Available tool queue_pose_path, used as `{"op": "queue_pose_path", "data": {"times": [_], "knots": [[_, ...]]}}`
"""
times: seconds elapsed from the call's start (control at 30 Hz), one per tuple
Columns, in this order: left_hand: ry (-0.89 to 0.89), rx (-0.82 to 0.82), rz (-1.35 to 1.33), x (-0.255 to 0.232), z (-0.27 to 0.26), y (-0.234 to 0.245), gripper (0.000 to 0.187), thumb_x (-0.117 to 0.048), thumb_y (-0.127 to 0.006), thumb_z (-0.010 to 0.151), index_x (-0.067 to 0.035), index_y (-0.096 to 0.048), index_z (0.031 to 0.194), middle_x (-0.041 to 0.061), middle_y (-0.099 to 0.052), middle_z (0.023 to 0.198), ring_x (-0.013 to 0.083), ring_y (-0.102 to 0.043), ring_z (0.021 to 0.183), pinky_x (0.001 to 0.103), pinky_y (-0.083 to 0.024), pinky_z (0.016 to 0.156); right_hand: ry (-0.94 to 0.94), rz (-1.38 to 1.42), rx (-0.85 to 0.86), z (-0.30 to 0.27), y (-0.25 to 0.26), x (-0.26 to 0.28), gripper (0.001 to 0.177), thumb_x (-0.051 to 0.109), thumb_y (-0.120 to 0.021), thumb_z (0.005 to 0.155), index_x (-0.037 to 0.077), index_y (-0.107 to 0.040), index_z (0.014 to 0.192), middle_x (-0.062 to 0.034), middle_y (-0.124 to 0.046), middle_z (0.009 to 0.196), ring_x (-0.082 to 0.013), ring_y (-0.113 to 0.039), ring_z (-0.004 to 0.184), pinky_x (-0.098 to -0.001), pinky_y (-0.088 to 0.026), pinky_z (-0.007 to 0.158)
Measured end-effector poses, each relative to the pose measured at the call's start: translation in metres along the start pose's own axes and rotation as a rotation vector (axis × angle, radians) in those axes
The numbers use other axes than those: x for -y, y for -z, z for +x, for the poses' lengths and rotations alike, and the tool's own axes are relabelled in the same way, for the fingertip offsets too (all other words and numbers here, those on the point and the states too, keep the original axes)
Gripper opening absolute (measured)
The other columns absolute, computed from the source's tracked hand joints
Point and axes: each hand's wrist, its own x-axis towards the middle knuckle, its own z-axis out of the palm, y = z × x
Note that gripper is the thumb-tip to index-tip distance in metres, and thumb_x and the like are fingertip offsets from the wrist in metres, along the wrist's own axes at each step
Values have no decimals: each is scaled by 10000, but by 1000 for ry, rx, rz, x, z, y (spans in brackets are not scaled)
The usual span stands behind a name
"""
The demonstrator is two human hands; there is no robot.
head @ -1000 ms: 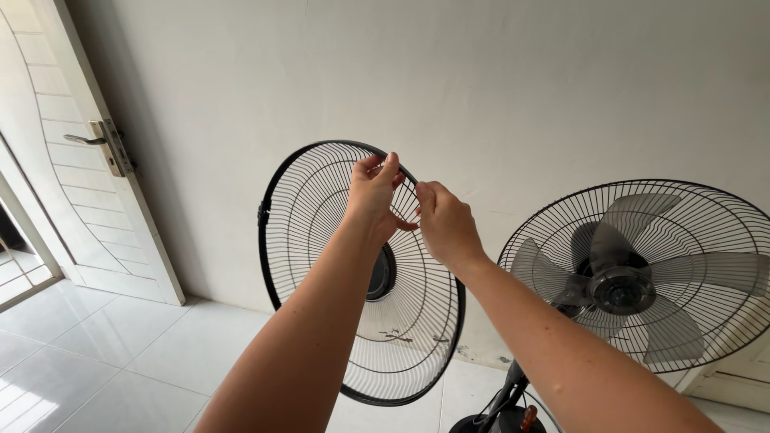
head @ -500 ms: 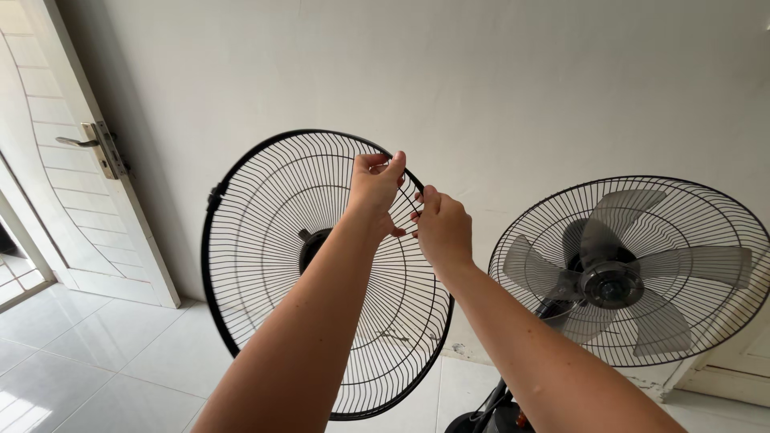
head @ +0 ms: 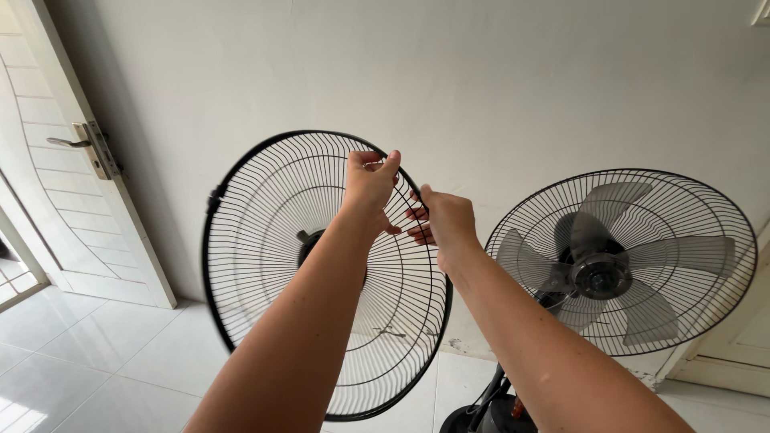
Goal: The person disassembles a standing electric fan. They remove the front grille, fan blades, and rear grille, then use a screwdriver on the motor housing.
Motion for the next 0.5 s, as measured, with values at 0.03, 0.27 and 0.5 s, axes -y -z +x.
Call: {"op": "queue_pose_path", "data": {"times": [0.03,0.27,0.5], "knots": [[-11,0,-20,1,2,-2,459,-302,-658,931,-168,-401,1287,18,-496,1143,227,-513,1099,827,-491,772,0,31,-3,2,2,-1,308,271,-545,1006,47,-725,898,-62,-715,766,-188,-635,585,-328,-497,554],[-77,0,-90,5,14,5,433,-282,-578,977,-146,-354,1322,92,-500,1252,317,-528,1174,719,-626,614,260,-323,-17,-8,-2,-14,494,381,-617,1063,-45,-702,827,-110,-552,680,-172,-455,627,-381,-401,573],[-33,41,-182,12,0,1,490,-252,-581,978,-173,-314,1381,140,-458,1374,360,-444,1325,736,-613,741,490,-644,-127,-29,-7,-9,297,327,-548,1000,71,-699,1005,-100,-766,835,-195,-700,604,-359,-532,592]]}}
